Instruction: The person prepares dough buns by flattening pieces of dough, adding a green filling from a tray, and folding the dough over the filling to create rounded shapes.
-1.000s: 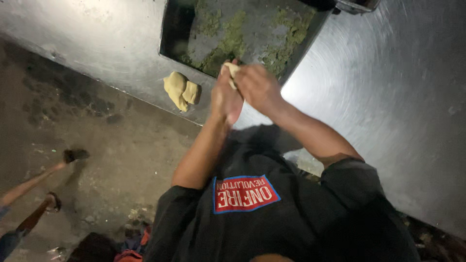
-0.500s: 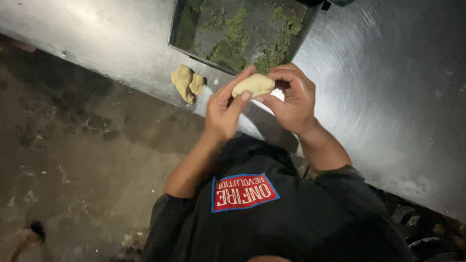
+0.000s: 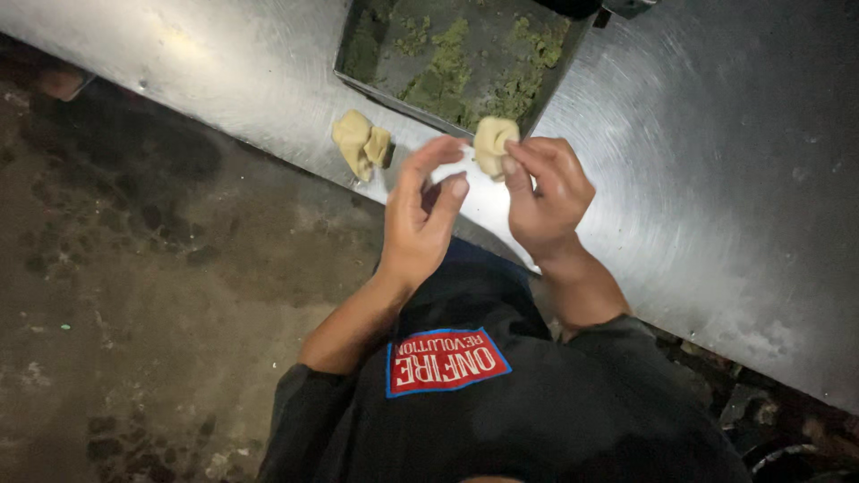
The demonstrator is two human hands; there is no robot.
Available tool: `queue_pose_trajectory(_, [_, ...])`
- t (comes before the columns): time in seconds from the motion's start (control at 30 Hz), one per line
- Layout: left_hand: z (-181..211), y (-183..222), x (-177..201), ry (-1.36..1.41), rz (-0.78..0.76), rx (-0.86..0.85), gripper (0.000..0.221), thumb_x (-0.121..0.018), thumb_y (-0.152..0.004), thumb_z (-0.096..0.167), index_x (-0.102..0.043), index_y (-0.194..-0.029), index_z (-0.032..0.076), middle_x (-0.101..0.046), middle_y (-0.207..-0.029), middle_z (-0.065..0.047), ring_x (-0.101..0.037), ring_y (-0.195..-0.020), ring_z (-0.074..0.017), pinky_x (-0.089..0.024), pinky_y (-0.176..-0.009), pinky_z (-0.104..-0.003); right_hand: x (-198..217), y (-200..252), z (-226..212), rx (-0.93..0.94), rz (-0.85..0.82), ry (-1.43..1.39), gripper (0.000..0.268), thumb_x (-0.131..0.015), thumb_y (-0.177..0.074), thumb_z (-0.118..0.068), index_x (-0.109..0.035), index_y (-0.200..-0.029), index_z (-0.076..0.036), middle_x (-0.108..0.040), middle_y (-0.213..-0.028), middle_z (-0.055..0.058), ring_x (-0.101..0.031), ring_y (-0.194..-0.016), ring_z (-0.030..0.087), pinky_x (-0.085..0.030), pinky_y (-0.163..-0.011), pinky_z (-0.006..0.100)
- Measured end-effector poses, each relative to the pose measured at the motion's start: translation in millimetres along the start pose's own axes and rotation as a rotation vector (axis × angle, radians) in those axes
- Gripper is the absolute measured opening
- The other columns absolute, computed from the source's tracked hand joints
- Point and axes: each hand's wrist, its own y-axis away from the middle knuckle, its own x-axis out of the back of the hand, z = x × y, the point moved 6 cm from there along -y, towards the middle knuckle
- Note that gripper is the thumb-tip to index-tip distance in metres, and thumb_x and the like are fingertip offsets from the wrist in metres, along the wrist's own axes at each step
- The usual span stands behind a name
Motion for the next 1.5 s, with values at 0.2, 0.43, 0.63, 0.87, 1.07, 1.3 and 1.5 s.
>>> queue_pose_trajectory(0.2, [-22.8, -30.7, -3.4, 0.155, 0.062, 0.092, 0.018, -0.065, -0.107, 0.012, -0.062, -0.121, 0.002, -0.065, -0.121, -0.007, -0.060, -0.114, -0.0163, -0.048, -0.104, -0.030, 12.7, -15.4, -12.8, 0.132, -0.394, -0.040, 0.044, -0.080, -0.084, 0.007, -0.064, -0.125, 0.015, -0.056, -0.115, 0.019, -0.062, -0.100, 0.029, -0.057, -0.080, 0.038])
queue_pose_trajectory(0.43, [-5.8, -57.1, -33.5, -0.153, -0.257, -0.085, 0.011, -0.067, -0.104, 0.010, -0.066, -0.108, 0.000, -0.065, -0.118, -0.011, -0.064, -0.113, -0.0214, -0.052, -0.100, -0.034, 33.4, -46.6, 54.6, -0.065, -0.465, -0.550, 0.024, -0.080, -0.086, 0.000, -0.070, -0.108, 0.000, -0.058, -0.115, 0.016, -0.062, -0.097, 0.024, -0.053, -0.081, 0.031])
queue_pose_trajectory(0.63, [-30.4, -79.0, -31.4, -0.237, 0.272, 0.003, 0.051, -0.031, -0.117, 0.039, -0.062, -0.097, 0.003, -0.066, -0.085, -0.008, -0.063, -0.079, -0.0178, -0.052, -0.075, -0.032, 7.0, -28.8, 31.6, -0.085, -0.148, -0.190, 0.029, -0.086, -0.088, -0.002, -0.069, -0.111, 0.002, -0.069, -0.107, 0.015, -0.070, -0.096, 0.025, -0.058, -0.080, 0.032])
queue_pose_trajectory(0.87, [-43.4, -86.1, -11.8, -0.422, 0.111, 0.249, 0.075, -0.020, -0.109, 0.056, -0.072, -0.100, 0.003, -0.058, -0.065, -0.005, -0.060, -0.063, -0.0168, -0.048, -0.061, -0.033, 8.0, -31.4, 9.4, -0.008, -0.326, -0.083, 0.029, -0.085, -0.086, -0.003, -0.073, -0.113, -0.001, -0.069, -0.100, 0.015, -0.072, -0.088, 0.028, -0.058, -0.078, 0.035])
queue_pose_trajectory(1.07, [-91.4, -57.1, -13.9, -0.041, 0.001, 0.488, 0.084, -0.020, -0.100, 0.073, -0.070, -0.105, 0.006, -0.064, -0.070, -0.004, -0.061, -0.064, -0.0153, -0.049, -0.056, -0.030, 2.6, -37.9, -4.9, -0.012, -0.621, -0.182, 0.030, -0.080, -0.089, -0.001, -0.066, -0.115, 0.003, -0.066, -0.116, 0.015, -0.072, -0.099, 0.028, -0.060, -0.084, 0.035])
queue_pose_trajectory(1.3, [-179.6, -15.0, -33.2, 0.565, -0.072, 0.833, 0.084, -0.034, -0.098, 0.078, -0.068, -0.113, 0.002, -0.069, -0.084, -0.009, -0.064, -0.067, -0.0186, -0.050, -0.052, -0.030, -15.6, 24.5, -36.1, 0.192, -0.476, 0.228, 0.032, -0.070, -0.083, 0.007, -0.068, -0.116, 0.006, -0.067, -0.120, 0.025, -0.069, -0.111, 0.040, -0.059, -0.094, 0.042])
queue_pose_trajectory(1.5, [-196.1, 21.7, 32.9, -0.562, 0.050, 0.355, 0.060, -0.043, -0.106, 0.053, -0.063, -0.129, 0.001, -0.071, -0.115, -0.018, -0.070, -0.097, -0.0304, -0.055, -0.086, -0.043, -10.5, 103.1, 92.9, -0.003, -0.481, 0.468, 0.014, -0.070, -0.085, 0.006, -0.077, -0.096, 0.001, -0.073, -0.103, 0.013, -0.070, -0.101, 0.033, -0.058, -0.088, 0.041])
